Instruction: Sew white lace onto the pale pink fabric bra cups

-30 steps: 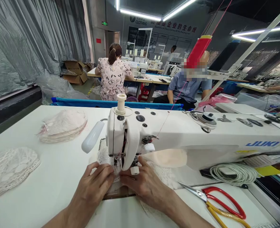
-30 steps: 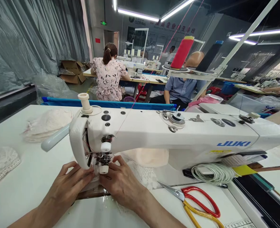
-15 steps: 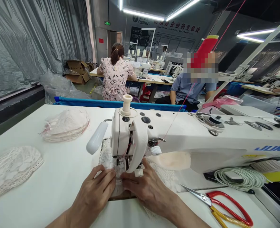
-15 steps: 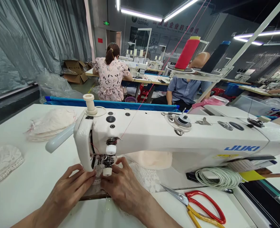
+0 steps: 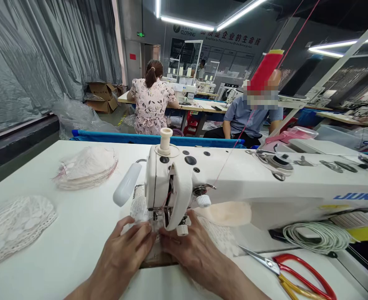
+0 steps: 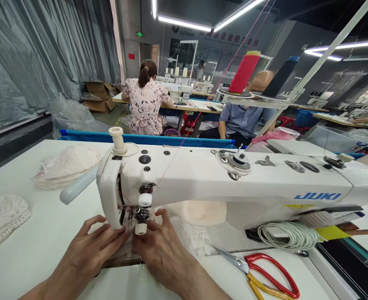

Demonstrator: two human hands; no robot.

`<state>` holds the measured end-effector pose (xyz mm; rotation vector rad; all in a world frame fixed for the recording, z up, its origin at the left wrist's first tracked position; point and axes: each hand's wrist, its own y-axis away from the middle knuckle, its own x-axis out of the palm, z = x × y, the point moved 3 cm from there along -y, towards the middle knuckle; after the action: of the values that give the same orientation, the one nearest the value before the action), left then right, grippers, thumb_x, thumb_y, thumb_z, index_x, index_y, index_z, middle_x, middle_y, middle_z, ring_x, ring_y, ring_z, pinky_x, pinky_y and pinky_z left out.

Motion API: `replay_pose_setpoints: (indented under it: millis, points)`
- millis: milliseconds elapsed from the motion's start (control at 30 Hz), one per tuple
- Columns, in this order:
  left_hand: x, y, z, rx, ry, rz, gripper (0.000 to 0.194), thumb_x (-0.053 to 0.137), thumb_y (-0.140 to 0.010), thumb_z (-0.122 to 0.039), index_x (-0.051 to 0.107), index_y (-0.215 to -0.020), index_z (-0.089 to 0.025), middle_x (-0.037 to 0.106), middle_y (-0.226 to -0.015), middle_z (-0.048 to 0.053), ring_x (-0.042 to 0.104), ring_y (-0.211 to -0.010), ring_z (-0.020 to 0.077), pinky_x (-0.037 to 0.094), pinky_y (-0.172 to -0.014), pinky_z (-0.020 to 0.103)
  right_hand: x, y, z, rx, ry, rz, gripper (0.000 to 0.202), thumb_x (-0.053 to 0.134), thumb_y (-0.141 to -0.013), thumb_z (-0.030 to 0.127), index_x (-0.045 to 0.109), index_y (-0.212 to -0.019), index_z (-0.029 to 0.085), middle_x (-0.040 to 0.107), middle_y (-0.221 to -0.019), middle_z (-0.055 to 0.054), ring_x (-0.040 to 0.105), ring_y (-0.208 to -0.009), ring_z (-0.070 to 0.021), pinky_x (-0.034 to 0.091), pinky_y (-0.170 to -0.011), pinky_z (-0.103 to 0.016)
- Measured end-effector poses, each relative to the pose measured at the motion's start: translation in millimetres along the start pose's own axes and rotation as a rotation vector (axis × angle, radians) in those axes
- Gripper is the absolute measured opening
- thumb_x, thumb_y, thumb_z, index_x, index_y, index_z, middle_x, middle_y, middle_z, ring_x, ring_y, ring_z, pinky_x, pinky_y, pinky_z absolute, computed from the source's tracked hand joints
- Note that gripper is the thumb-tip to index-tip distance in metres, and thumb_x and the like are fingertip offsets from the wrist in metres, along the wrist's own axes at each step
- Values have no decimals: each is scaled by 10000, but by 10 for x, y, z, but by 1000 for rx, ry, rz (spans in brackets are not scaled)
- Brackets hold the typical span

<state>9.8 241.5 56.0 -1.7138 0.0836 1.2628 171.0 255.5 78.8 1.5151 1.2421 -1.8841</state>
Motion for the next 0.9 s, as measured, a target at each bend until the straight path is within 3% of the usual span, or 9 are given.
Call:
replay_pose_setpoints:
  millis: [200,433,633,900]
  points:
    - [11,-36,98,1,10,19,400,205,-999,-125,599,-1057,-173,668,-836,0,599,-749,89,272,-979,349,16,-17,10,85,8,-70,97,558,-893,239,604,-834,176,681,-855,-54,574,-862,-192,326,-887,-420]
    - [189,136,115,13,-62,54,322,293,-975,-135,575,-1127,-170,677,-983,28,592,-935,126,257,-1040,375,-4,-15,18,115,4,-53,74,574,-886,249,610,-880,185,678,-859,-35,568,-886,-191,323,-898,-425]
    - [103,115,0,113,-142,36,347,299,-938,-31,613,-1036,-142,689,-1012,40,587,-959,169,328,-958,396,-22,16,43,76,31,-29,102,588,-881,244,589,-811,169,634,-699,-1,563,-773,-177,274,-941,-448]
    - [8,123,-63,168,-169,32,372,303,-886,34,633,-988,-105,712,-920,67,607,-898,192,364,-887,400,-9,49,20,94,39,15,134,572,-869,172,569,-735,183,544,-593,10,512,-688,-161,312,-849,-414]
